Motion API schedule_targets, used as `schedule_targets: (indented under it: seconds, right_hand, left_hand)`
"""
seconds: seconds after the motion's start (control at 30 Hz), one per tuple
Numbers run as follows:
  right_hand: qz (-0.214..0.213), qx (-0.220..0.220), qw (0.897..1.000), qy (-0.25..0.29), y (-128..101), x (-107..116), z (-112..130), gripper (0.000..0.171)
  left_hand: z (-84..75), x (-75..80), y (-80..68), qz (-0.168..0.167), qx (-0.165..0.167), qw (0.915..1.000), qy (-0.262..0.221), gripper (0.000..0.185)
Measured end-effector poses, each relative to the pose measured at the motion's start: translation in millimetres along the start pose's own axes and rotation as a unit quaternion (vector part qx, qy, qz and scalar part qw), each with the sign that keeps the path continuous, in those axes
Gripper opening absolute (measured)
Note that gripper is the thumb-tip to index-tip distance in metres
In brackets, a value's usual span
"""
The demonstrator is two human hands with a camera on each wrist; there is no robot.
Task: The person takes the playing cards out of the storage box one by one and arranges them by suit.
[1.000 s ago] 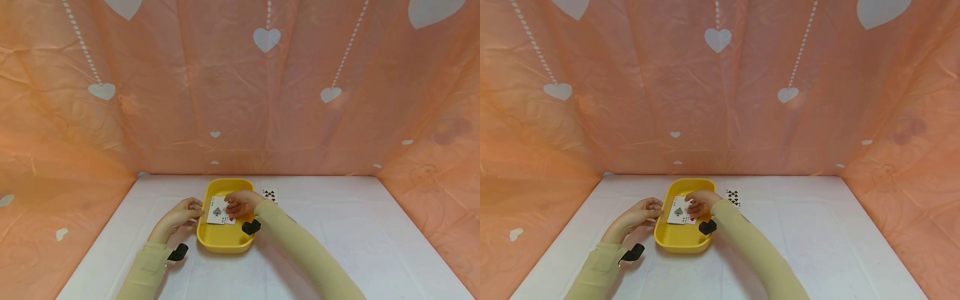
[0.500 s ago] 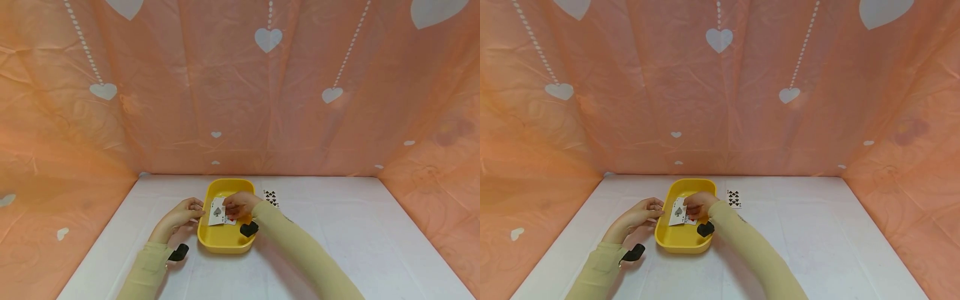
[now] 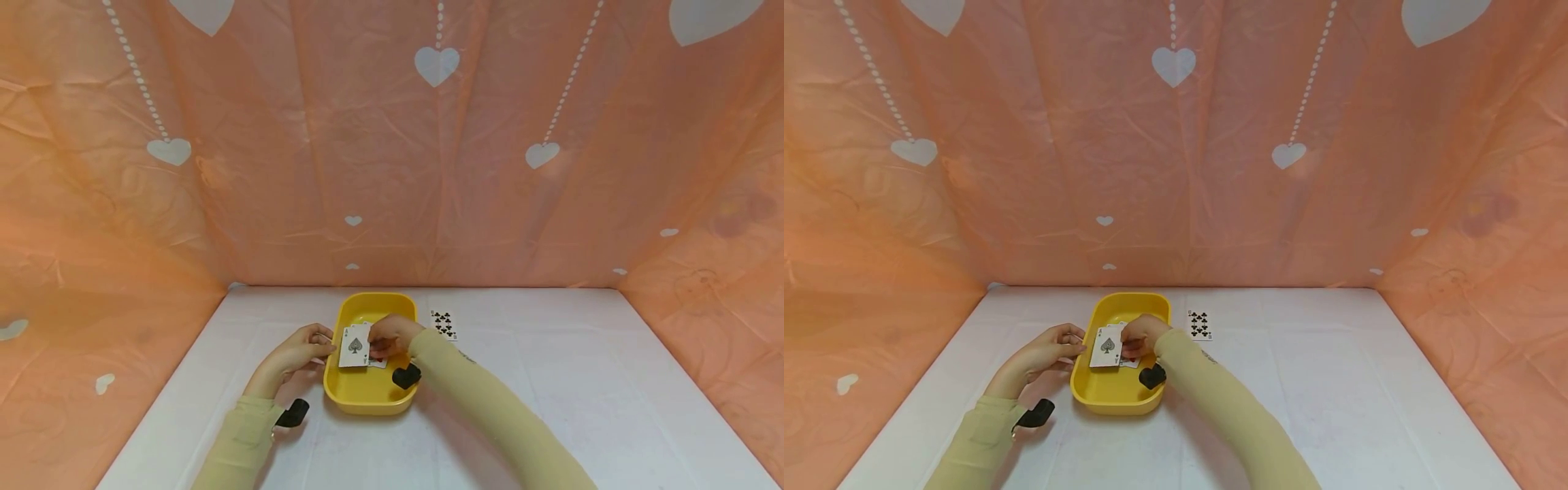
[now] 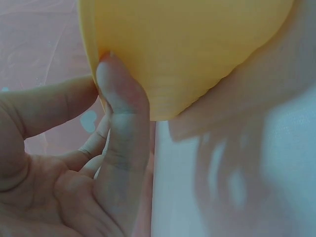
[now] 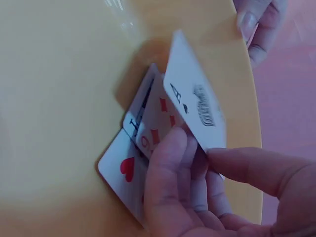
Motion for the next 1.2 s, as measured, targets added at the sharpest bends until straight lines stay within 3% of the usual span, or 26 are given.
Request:
schedule_targets:
  seconds: [0.2, 0.53, 0.7, 0.93, 1.2]
  right_hand:
    - [-0.002, 0.009, 1.0, -0.012, 3, 5, 5, 0.007]
    - [0.001, 0.064, 0.997, 0.039, -5, 19, 30, 0.004]
    - [0.002, 0.087, 0.995, 0.046, -12, 31, 47, 0.015]
    - [-0.016, 0.095, 0.994, 0.055, -23, 67, 63, 0.036]
    - [-0.049, 0.093, 0.988, 0.114, -32, 126, 50, 0.029]
  left_hand:
    - [-1.6, -0.2, 1.9, 0.007, -0.006, 1.0, -0.001, 0.029]
    - [-2.5, 0.7, 2.2, 0.001, -0.001, 1.0, 0.005, 0.029]
    - [-1.1, 2.4, 0.6, 0.001, 0.0, 1.0, 0.0, 0.03]
    - [0.1, 3.8, -0.8, 0.011, -0.005, 0.9999, -0.008, 0.032]
    - [-0.4, 3.8, -1.3, 0.021, -0.009, 0.9995, -0.02, 0.029]
Point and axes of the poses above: each hand's wrist, its own y-axis towards the middle knuckle, its own x-axis out of the back of the hand, z = x × y, the point moved 4 cm from there along y, towards the middle knuckle, and after that the axes turned 14 degrees about x, right-handed, at the moved point
